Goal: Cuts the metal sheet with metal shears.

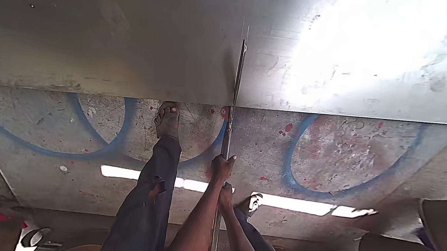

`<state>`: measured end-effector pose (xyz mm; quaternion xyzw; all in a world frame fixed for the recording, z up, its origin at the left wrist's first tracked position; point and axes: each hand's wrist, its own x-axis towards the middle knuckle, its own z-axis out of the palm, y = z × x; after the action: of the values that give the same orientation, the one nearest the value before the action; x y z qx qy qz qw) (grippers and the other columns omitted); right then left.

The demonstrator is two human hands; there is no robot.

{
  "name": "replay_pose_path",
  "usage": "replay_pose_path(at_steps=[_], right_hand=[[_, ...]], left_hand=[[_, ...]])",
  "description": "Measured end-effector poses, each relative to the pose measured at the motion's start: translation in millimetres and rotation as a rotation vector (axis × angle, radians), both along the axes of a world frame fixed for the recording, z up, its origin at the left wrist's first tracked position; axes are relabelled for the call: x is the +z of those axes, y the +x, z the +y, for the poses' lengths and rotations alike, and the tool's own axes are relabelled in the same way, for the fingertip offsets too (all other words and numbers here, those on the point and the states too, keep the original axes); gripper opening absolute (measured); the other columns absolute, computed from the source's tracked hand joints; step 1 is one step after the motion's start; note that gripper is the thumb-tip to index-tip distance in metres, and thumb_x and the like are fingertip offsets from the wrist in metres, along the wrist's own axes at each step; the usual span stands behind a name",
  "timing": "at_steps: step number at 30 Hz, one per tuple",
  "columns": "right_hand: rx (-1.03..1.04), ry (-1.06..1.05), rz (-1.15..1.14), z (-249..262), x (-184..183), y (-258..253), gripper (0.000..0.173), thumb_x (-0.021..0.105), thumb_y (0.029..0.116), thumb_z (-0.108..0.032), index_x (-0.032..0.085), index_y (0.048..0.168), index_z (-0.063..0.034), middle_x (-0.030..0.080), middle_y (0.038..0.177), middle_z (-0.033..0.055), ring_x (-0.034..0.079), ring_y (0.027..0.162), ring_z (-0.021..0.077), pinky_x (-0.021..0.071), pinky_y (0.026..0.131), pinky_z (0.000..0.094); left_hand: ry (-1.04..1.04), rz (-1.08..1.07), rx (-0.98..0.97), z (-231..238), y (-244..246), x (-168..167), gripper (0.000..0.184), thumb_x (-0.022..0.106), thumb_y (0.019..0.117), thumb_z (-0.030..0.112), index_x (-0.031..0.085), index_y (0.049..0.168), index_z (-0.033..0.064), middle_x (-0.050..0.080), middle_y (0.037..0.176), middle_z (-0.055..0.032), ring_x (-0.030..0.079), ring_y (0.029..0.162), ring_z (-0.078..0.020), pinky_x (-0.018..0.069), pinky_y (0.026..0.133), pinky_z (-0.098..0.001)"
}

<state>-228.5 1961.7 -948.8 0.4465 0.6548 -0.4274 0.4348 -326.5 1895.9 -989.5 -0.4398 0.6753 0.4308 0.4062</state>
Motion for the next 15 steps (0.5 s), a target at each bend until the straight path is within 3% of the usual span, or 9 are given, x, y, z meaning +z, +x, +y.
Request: replay_pose_path(at_steps=[2, 3, 5, 6, 7, 8, 9, 11, 15], right_hand=[[0.040, 0.057, 0.101, -3.9, -19.1, -3.4, 0.028, 0.064, 0.0922, -0.014, 0.058, 0.066, -0.0091, 0.052, 0.053, 0.0010, 0.047, 0.043, 0.0122, 0.0390, 0.043, 0.0328], [0.094, 0.088, 0.102, -12.3, -19.4, -25.5, 0.028, 0.064, 0.0931, -0.011, 0.058, 0.067, -0.0046, 0.054, 0.057, 0.0054, 0.050, 0.049, 0.0149, 0.0418, 0.049, 0.0348], [0.167, 0.097, -0.152, -31.5, 7.7, -83.8, 0.021, 0.059, 0.1018, -0.008, 0.065, 0.088, 0.0081, 0.064, 0.083, 0.0187, 0.060, 0.079, 0.0254, 0.0486, 0.079, 0.0433], [0.185, 0.104, -0.193, -39.5, -2.2, -97.6, 0.021, 0.058, 0.1029, -0.008, 0.065, 0.093, 0.0084, 0.066, 0.089, 0.0195, 0.061, 0.084, 0.0264, 0.0479, 0.084, 0.0443], [0.218, 0.120, -0.161, -39.4, -9.3, -82.8, 0.022, 0.059, 0.1033, -0.011, 0.065, 0.091, 0.0066, 0.065, 0.086, 0.0180, 0.061, 0.082, 0.0258, 0.0481, 0.083, 0.0439], [0.246, 0.184, -0.019, -24.3, -10.7, -34.3, 0.027, 0.061, 0.1014, -0.014, 0.063, 0.080, 0.0018, 0.061, 0.073, 0.0132, 0.058, 0.069, 0.0225, 0.0485, 0.070, 0.0418], [0.183, 0.275, 0.332, -15.3, -44.4, 22.2, 0.032, 0.066, 0.0910, -0.015, 0.056, 0.061, -0.0072, 0.050, 0.052, 0.0029, 0.046, 0.045, 0.0129, 0.0378, 0.045, 0.0341], [0.104, 0.054, 0.183, -6.1, -91.0, 16.0, 0.033, 0.065, 0.0937, -0.022, 0.053, 0.065, -0.0129, 0.047, 0.051, -0.0032, 0.045, 0.042, 0.0093, 0.0397, 0.043, 0.0317], [-0.156, -0.100, -0.089, 6.4, -84.9, 57.5, 0.033, 0.072, 0.0946, -0.026, 0.054, 0.076, -0.0047, 0.045, 0.049, 0.0016, 0.044, 0.038, 0.0122, 0.0423, 0.038, 0.0297]], left_hand=[[0.065, -0.087, -0.031, 1.0, -11.3, -5.4, 0.041, 0.063, 0.0993, 0.043, 0.068, 0.110, 0.0041, 0.070, 0.091, -0.0128, 0.071, 0.083, -0.0266, 0.0582, 0.077, -0.0481], [0.089, -0.126, -0.029, -4.1, -26.2, -6.6, 0.040, 0.059, 0.1030, 0.036, 0.067, 0.120, 0.0003, 0.071, 0.106, -0.0183, 0.069, 0.099, -0.0306, 0.0540, 0.090, -0.0497], [0.090, -0.183, -0.072, -9.2, -29.8, -16.9, 0.041, 0.054, 0.1047, 0.030, 0.064, 0.129, -0.0007, 0.068, 0.123, -0.0213, 0.065, 0.118, -0.0325, 0.0487, 0.103, -0.0501], [0.086, -0.172, -0.091, -14.7, -33.4, -34.2, 0.041, 0.054, 0.1044, 0.031, 0.064, 0.129, 0.0005, 0.068, 0.123, -0.0206, 0.065, 0.117, -0.0319, 0.0491, 0.102, -0.0503], [0.082, -0.162, -0.099, -15.8, -23.4, -42.9, 0.039, 0.056, 0.1037, 0.033, 0.066, 0.126, 0.0021, 0.070, 0.117, -0.0189, 0.067, 0.111, -0.0309, 0.0516, 0.098, -0.0504], [0.088, -0.153, -0.106, -2.7, 4.5, -42.0, 0.038, 0.058, 0.1018, 0.037, 0.067, 0.120, 0.0046, 0.072, 0.107, -0.0158, 0.071, 0.100, -0.0286, 0.0563, 0.090, -0.0499], [0.093, -0.094, -0.083, 0.7, 16.3, -48.3, 0.039, 0.061, 0.1002, 0.041, 0.067, 0.116, 0.0051, 0.071, 0.099, -0.0138, 0.072, 0.090, -0.0264, 0.0585, 0.083, -0.0485], [0.092, 0.186, 0.164, -11.7, -2.4, -80.1, 0.046, 0.069, 0.0948, 0.045, 0.063, 0.112, 0.0020, 0.066, 0.088, -0.0108, 0.066, 0.078, -0.0217, 0.0568, 0.076, -0.0429], [0.189, 0.471, 0.970, -54.0, -87.1, -114.7, 0.037, 0.067, 0.1003, 0.035, 0.062, 0.121, 0.0052, 0.068, 0.106, -0.0105, 0.065, 0.097, -0.0208, 0.0546, 0.081, -0.0406]])
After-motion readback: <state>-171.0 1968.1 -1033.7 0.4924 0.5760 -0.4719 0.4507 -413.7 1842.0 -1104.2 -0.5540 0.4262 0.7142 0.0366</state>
